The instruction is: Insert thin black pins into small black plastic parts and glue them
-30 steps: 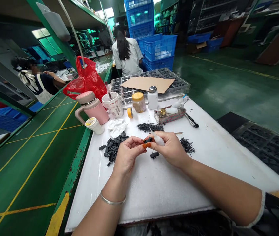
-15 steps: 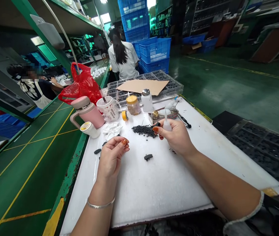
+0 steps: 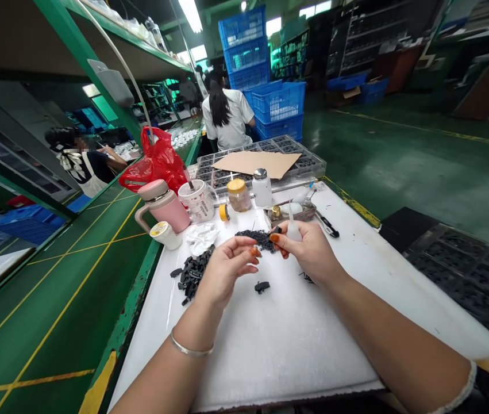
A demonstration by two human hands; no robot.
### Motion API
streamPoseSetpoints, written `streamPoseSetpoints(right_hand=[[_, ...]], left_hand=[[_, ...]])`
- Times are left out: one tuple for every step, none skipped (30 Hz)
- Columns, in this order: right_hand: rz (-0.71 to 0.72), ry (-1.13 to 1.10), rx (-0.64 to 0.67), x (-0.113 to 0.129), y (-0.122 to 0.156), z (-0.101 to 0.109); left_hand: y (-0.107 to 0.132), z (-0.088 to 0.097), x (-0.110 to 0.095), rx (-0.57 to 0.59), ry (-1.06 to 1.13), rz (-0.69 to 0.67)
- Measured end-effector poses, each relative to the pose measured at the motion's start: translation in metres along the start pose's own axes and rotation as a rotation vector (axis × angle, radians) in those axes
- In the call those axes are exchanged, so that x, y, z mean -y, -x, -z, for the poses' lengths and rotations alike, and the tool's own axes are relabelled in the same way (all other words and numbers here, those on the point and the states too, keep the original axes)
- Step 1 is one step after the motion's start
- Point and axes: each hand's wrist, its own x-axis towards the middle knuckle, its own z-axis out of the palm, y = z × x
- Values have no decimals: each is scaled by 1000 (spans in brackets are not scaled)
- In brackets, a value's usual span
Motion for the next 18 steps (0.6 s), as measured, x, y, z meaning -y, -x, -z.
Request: streamPoseSetpoints(right_hand=[[9, 7, 13, 0, 1, -1], [13, 11, 24, -1, 1, -2], [15, 13, 34, -1, 2, -2], [14, 11, 39, -2, 2, -3], [12, 8, 42, -2, 3, -4], [10, 4, 46, -2, 3, -5], [8, 1, 47, -2, 4, -6], [7, 2, 46, -2, 5, -7], [8, 11, 43, -2, 5, -8], [9, 23, 38, -1, 6, -9], [8, 36, 32, -1, 6, -10], [5, 47, 27, -1, 7, -11], [1, 55, 25, -2, 7, -12], [-6, 56, 26, -2, 8, -13], [-14, 50, 29, -3, 8, -14], [-21, 40, 33, -4, 8, -15], [-28, 31, 38, -4, 8, -16], [-35, 23, 41, -5, 8, -17]], left_hand=[[-1, -5, 3, 8, 27, 8], [-2, -10, 7, 6, 57, 8], [-3, -13, 10, -3, 91, 3], [-4, -17, 13, -19, 127, -8], [-4, -19, 15, -40, 163, -22], [-5, -21, 17, -63, 196, -37], [-6, -22, 18, -83, 227, -52], [-6, -22, 19, -100, 254, -65], [-6, -22, 19, -110, 277, -75], [-6, -22, 20, -116, 296, -79], [-6, -22, 20, -118, 313, -79], [-6, -22, 21, -116, 326, -77], [-6, -21, 21, -114, 339, -74], [-6, -20, 22, -114, 352, -70], [-6, -19, 23, -114, 365, -67], [-6, -18, 24, -115, 378, -67], [-6, -17, 25, -115, 387, -67], [-6, -17, 26, -114, 392, -68]])
